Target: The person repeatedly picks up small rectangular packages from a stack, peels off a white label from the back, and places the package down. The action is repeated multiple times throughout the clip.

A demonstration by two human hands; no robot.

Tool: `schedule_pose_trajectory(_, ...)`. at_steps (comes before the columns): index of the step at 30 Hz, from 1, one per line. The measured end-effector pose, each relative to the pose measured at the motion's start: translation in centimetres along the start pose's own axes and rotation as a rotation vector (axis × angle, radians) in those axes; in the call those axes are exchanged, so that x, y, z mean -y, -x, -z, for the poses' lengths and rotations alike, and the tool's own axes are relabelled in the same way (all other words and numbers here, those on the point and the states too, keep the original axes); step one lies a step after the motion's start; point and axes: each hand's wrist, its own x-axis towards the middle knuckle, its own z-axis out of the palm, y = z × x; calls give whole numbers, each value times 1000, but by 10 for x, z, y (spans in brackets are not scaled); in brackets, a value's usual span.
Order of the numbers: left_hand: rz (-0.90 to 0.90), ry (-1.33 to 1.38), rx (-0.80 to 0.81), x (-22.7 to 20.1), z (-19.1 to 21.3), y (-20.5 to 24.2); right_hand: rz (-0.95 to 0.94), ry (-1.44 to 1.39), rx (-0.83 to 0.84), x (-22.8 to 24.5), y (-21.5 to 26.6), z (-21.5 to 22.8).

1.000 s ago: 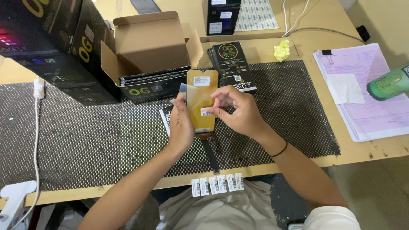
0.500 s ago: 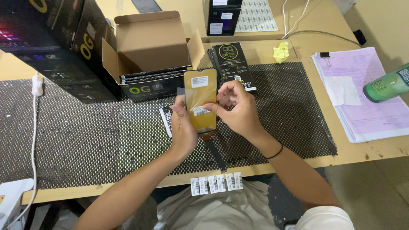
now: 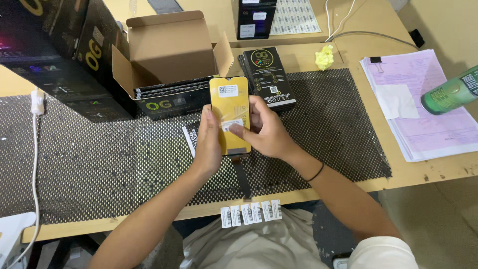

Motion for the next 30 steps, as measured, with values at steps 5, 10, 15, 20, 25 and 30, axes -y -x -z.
schedule_pose_trajectory(5, -33, 224, 63, 17, 15, -17, 8, -104, 149, -2, -2, 11)
schedule_pose_trajectory(10, 78, 254, 128, -31, 4, -10, 53, -265, 220, -24, -10, 42)
schedule_pose_trajectory(15, 161, -62, 396, -20, 11, -8, 154, -81, 129, -5, -10, 46)
schedule_pose_trajectory(20, 24, -680, 355, -19, 22, -20, 53, -32, -131, -12, -19, 58)
schedule_pose_trajectory(25, -109, -1226, 389, 30, 42, -30, 89, -4, -408, -22, -28, 80)
schedule_pose_trajectory(30, -232, -1454, 444, 39, 41, -25, -1, -190, -786, -18, -36, 80)
